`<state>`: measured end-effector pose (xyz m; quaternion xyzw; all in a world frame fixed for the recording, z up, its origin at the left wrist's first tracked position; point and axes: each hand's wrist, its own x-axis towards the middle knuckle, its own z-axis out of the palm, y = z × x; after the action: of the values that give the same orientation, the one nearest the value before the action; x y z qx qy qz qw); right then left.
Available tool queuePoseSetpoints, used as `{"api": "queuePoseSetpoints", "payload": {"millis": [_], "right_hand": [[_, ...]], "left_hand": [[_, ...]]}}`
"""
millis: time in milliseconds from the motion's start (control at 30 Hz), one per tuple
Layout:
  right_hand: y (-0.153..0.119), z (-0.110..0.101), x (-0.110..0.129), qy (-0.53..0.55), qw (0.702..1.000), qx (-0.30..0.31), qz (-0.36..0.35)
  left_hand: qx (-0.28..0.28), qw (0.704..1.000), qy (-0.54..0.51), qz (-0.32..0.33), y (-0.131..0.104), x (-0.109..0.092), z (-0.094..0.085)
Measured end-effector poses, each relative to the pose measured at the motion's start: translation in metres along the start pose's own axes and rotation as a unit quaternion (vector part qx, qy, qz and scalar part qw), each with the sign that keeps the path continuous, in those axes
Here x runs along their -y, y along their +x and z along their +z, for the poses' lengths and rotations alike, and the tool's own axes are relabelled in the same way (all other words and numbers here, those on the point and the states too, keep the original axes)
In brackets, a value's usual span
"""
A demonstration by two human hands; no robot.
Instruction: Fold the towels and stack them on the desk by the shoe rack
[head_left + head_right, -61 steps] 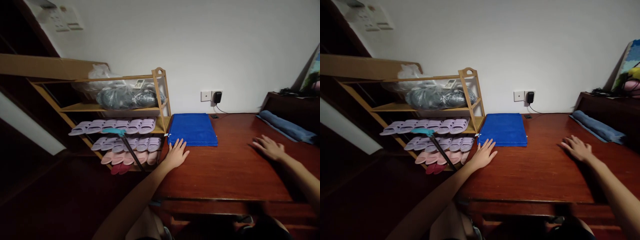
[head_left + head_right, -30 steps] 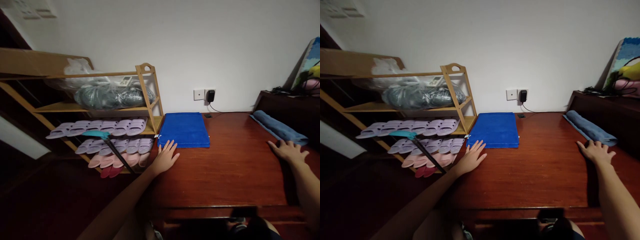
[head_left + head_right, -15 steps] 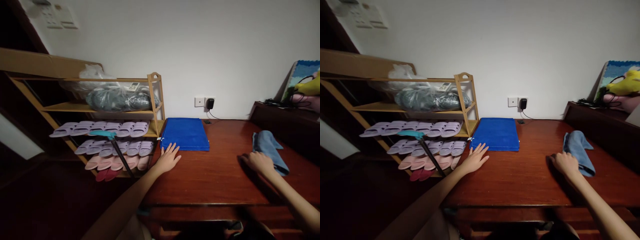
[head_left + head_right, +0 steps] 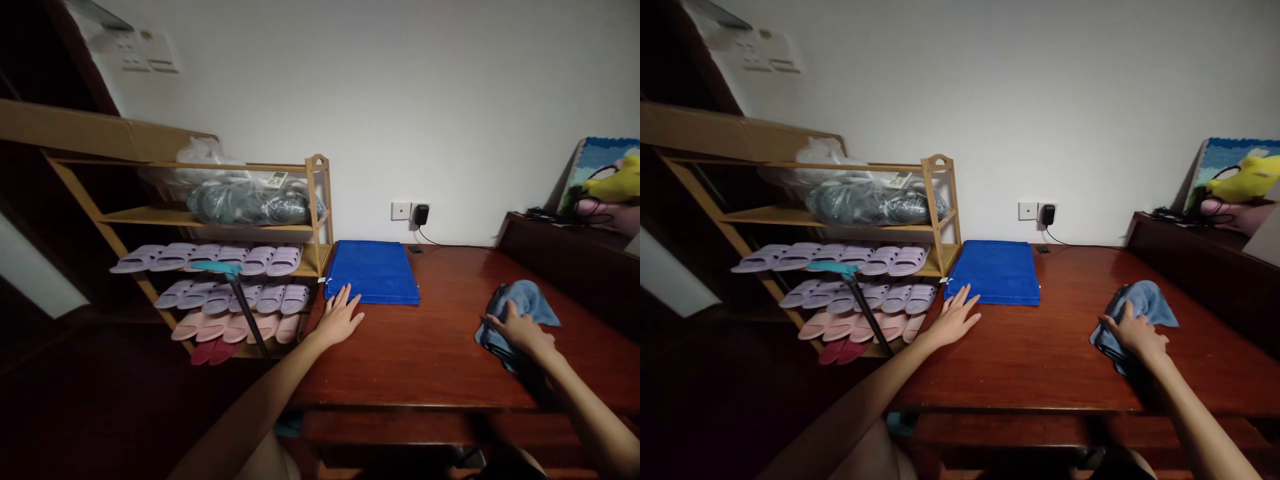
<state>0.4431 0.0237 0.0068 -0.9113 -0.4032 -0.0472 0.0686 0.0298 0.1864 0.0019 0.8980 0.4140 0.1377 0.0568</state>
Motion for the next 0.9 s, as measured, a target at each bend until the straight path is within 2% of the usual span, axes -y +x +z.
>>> {"api": "queuePoseSetpoints", "payload": {"millis": [67,133,233,333,400,500,633,767,833,900], "right_hand": [[-0.011,0.000,0.007,-0.032,0.999,0.025,0.006],[-0.027,-0.004,0.017,-0.072,0.997,0.034,-0.020],[-0.057,-0.012,0.036,-0.107,0.992,0.023,-0.067],[-0.093,-0.020,0.062,-0.104,0.989,0.012,-0.104],[-0.118,-0.027,0.082,-0.096,0.988,0.006,-0.122],[-0.146,-0.039,0.109,-0.057,0.987,0.025,-0.148],[-0.160,-0.051,0.128,0.080,0.967,0.090,-0.226],[-0.163,-0.054,0.132,0.239,0.916,0.129,-0.294],[-0.161,-0.055,0.129,0.285,0.890,0.141,-0.327],[-0.154,-0.056,0.120,0.299,0.875,0.126,-0.360]], "left_hand": [[-0.011,1.000,-0.011,0.000,-0.001,0.001,0.000],[-0.030,0.999,-0.025,0.001,-0.001,0.002,-0.002],[-0.079,0.996,-0.044,0.026,-0.001,0.003,-0.008],[-0.114,0.989,-0.065,0.071,-0.004,-0.008,-0.020],[-0.095,0.986,-0.088,0.102,-0.013,-0.024,-0.028],[-0.016,0.981,-0.145,0.128,-0.037,-0.056,-0.041],[0.083,0.971,-0.173,0.140,-0.077,-0.092,-0.057],[0.124,0.974,-0.119,0.146,-0.107,-0.106,-0.066],[0.121,0.978,-0.099,0.141,-0.115,-0.106,-0.066],[0.111,0.980,-0.073,0.146,-0.120,-0.104,-0.065]]}}
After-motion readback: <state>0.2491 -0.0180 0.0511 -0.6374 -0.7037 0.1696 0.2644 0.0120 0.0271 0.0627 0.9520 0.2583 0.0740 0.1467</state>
